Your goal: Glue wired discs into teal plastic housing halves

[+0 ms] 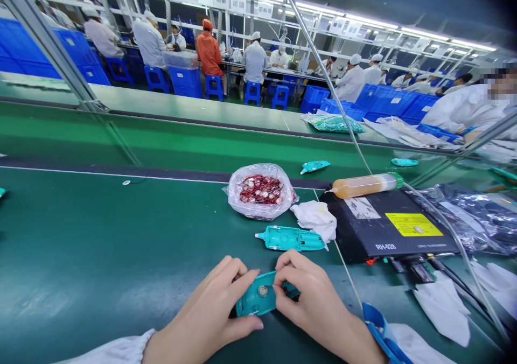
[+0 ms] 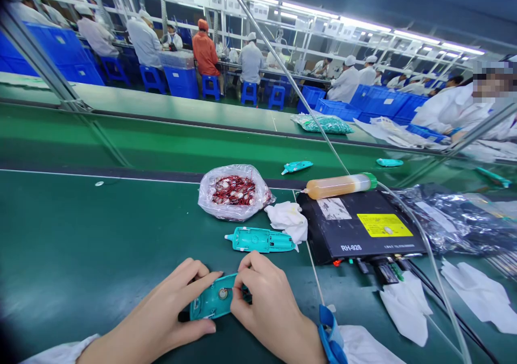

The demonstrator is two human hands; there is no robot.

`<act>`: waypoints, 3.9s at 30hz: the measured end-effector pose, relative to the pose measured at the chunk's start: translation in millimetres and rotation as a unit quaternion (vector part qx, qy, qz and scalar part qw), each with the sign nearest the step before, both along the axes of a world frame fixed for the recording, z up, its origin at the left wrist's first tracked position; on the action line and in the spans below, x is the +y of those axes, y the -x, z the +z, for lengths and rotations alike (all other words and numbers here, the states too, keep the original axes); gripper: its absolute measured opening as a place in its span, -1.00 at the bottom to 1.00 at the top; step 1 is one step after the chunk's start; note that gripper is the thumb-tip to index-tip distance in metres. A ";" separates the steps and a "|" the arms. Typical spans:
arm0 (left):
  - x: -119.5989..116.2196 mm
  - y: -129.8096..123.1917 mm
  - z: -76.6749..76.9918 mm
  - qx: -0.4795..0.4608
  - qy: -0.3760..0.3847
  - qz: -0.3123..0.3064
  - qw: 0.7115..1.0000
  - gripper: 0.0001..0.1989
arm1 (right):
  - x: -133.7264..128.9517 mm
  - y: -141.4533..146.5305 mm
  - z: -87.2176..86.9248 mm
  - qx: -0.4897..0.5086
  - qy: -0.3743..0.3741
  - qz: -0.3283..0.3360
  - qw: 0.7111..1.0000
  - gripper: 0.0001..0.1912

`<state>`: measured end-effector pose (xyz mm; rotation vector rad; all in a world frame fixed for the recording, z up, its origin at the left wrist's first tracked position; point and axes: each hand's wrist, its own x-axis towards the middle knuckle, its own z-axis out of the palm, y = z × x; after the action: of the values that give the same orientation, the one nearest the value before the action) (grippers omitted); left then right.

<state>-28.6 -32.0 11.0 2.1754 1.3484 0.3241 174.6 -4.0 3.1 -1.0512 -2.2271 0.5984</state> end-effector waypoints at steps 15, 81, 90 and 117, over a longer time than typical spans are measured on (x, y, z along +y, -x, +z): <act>-1.8 -0.3 -2.5 0.015 -0.017 -0.015 1.000 -0.57 | 0.2 -0.1 -3.3 -0.012 -0.008 0.004 1.000 -0.83; 170.7 3.0 70.5 0.141 -0.272 0.047 0.951 -0.86 | 18.2 -32.0 32.2 0.183 -0.103 -0.115 0.971 -0.83; 70.4 -40.5 74.5 -0.119 -0.105 0.037 0.987 -0.90 | 10.7 -29.8 25.6 0.116 -0.174 -0.125 0.970 -0.63; 63.7 -42.8 25.5 -0.304 0.208 0.136 0.920 -0.82 | 25.1 -31.9 8.5 0.047 -0.081 0.002 0.996 -0.89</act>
<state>14.1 31.7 36.5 1.3720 1.2094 0.6851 206.5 21.1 11.6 -0.9184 -2.1557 0.4515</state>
